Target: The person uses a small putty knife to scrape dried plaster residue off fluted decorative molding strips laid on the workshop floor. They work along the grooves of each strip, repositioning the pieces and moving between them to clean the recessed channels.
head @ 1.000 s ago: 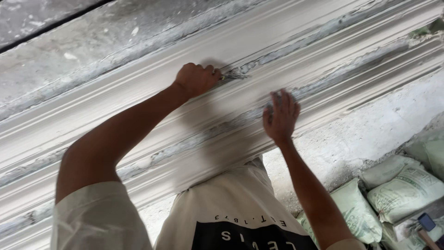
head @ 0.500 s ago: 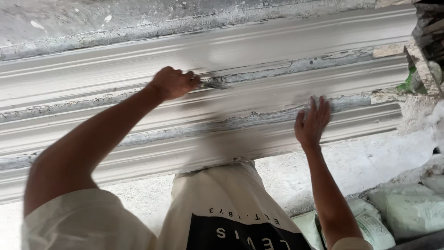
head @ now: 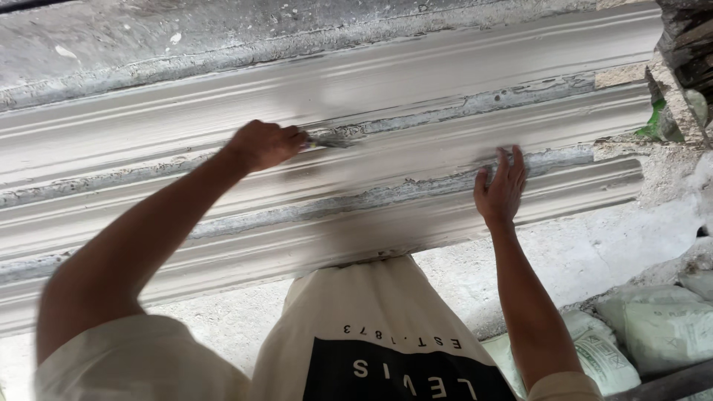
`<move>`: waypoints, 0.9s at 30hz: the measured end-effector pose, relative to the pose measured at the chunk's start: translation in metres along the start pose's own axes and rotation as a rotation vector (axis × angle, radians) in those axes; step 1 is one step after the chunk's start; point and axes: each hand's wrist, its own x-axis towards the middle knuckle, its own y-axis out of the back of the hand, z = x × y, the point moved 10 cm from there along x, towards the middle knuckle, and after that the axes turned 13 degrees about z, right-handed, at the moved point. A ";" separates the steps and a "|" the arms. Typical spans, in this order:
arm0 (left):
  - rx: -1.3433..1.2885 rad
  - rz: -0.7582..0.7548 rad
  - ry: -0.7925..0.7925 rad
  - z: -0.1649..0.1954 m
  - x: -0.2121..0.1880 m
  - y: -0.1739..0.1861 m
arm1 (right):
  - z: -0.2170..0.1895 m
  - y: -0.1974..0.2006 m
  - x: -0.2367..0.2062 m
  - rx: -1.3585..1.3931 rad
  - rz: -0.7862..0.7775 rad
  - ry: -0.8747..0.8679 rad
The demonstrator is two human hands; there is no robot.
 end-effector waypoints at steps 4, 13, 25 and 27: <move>0.004 0.005 -0.019 0.012 0.036 -0.011 | -0.004 0.002 -0.002 0.034 0.005 -0.015; 0.001 -0.072 0.004 -0.012 0.012 -0.007 | 0.003 0.002 0.000 -0.014 0.018 -0.022; 0.047 -0.145 -0.064 -0.011 0.006 -0.006 | -0.005 0.013 0.003 0.027 0.061 -0.011; 0.078 -0.119 -0.093 -0.006 0.010 -0.003 | -0.006 0.013 0.002 0.021 0.061 -0.008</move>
